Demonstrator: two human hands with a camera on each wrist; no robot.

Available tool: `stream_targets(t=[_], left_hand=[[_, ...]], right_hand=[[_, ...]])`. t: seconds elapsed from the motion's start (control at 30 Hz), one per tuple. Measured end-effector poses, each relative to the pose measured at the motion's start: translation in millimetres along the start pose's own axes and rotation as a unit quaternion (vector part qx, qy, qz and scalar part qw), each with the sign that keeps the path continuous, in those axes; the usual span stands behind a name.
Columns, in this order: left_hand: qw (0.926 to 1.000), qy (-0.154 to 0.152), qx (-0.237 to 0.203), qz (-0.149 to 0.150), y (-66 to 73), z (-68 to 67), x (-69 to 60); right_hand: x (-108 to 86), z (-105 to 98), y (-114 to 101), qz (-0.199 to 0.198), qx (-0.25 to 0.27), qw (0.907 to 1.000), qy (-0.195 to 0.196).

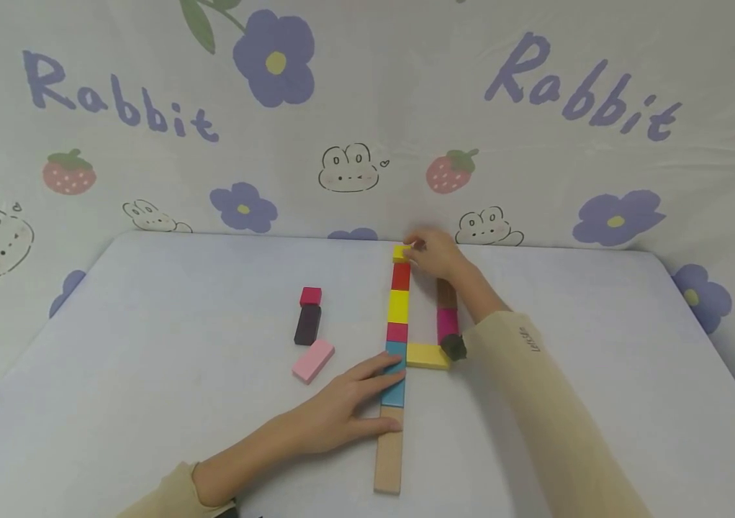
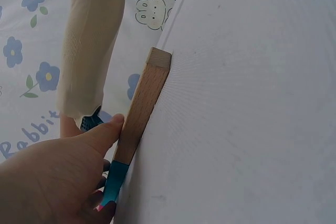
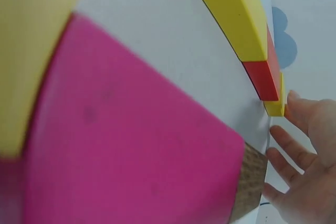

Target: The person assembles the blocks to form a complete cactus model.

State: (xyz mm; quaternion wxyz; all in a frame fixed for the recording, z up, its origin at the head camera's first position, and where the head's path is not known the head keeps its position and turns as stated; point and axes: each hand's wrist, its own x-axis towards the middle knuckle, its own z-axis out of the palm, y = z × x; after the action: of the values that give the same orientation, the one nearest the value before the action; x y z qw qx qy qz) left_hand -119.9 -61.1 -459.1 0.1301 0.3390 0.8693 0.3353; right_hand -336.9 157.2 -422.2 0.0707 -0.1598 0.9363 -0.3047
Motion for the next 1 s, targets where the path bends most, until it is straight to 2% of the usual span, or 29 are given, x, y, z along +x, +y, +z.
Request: stream_targets(t=[0.3, 1.0], left_hand=[[1.0, 0.001, 0.001, 0.004, 0.2, 1.0, 0.8], [1.0, -0.003, 0.0, -0.003, -0.3, 0.9, 0.2]], right_hand=[[-2.0, 3.0, -3.1, -0.002, -0.005, 0.9998, 0.019], [-6.8, 4.9, -0.8, -0.027, -0.004, 0.9995, 0.018]])
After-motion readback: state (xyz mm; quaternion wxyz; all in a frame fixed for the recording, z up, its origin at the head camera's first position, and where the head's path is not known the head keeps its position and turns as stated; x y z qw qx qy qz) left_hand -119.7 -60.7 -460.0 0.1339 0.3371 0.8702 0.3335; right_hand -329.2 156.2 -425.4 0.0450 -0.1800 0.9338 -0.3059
